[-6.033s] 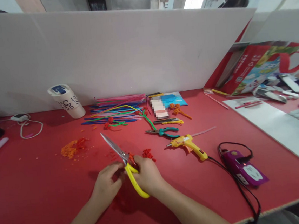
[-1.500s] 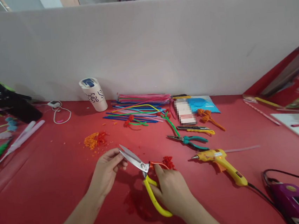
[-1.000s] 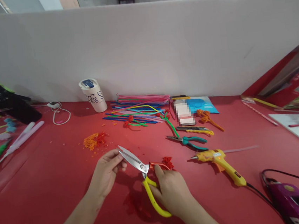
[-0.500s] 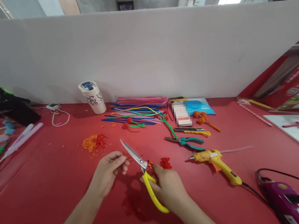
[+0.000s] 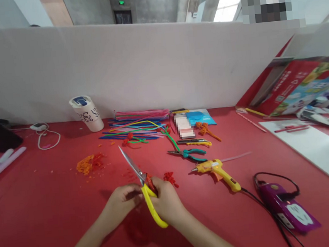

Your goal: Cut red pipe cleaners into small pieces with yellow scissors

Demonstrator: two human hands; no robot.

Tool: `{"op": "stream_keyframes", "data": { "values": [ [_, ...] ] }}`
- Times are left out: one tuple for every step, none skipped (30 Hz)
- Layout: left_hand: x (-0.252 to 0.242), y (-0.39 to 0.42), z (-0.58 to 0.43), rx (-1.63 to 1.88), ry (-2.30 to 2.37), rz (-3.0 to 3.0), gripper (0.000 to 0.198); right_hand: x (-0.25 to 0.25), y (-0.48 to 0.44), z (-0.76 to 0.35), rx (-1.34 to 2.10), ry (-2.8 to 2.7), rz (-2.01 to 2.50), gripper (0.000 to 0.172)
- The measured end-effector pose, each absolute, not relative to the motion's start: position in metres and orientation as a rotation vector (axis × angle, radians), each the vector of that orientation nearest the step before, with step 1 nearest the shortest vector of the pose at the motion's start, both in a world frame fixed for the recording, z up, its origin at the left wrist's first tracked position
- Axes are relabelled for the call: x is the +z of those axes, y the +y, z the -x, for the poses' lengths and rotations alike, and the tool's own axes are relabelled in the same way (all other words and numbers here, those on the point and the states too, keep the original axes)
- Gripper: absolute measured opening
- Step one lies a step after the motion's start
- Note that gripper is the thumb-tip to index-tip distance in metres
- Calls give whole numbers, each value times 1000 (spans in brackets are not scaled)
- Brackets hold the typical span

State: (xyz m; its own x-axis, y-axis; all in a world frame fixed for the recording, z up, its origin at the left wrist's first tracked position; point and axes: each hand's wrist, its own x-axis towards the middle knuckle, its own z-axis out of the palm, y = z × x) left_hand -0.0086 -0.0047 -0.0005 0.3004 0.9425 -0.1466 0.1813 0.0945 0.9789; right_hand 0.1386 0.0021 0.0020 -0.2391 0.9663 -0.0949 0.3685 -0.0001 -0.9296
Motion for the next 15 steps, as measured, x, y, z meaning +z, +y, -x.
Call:
{"op": "stream_keyframes", "data": {
  "values": [
    [1,-5,8,834,1174,-1438,12,1,2,-138,1199,-1665,1415,9],
    [3,-5,7,864,1209,-1505,12,0,2,-138,1177,-1660,1433,8],
    [4,-6,5,886,1239,-1564,13,0,2,-137,1171,-1648,1444,8],
    [4,-6,4,894,1266,-1604,13,0,2,-137,1176,-1634,1449,7],
    [4,-7,4,896,1293,-1624,13,0,2,-136,1182,-1622,1455,7],
    [3,-7,3,899,1319,-1632,12,1,2,-135,1185,-1612,1461,6],
    [1,-8,2,903,1342,-1632,12,1,2,-135,1186,-1607,1467,6],
    [0,-8,2,909,1359,-1623,11,2,3,-134,1185,-1604,1471,5],
    [-2,-8,2,913,1369,-1603,10,2,3,-134,1188,-1606,1470,5],
    [-3,-8,2,911,1368,-1569,9,3,3,-134,1190,-1613,1465,4],
    [-4,-8,2,906,1358,-1517,8,3,3,-135,1195,-1628,1454,3],
    [-4,-8,3,899,1342,-1449,7,3,4,-136,1192,-1649,1448,4],
    [-3,-7,4,897,1320,-1371,7,3,4,-137,1172,-1681,1455,6],
    [-2,-5,5,905,1299,-1289,7,3,4,-140,1133,-1727,1478,11],
    [0,-3,8,925,1281,-1204,7,4,4,-142,1070,-1787,1516,16]
  ]
}}
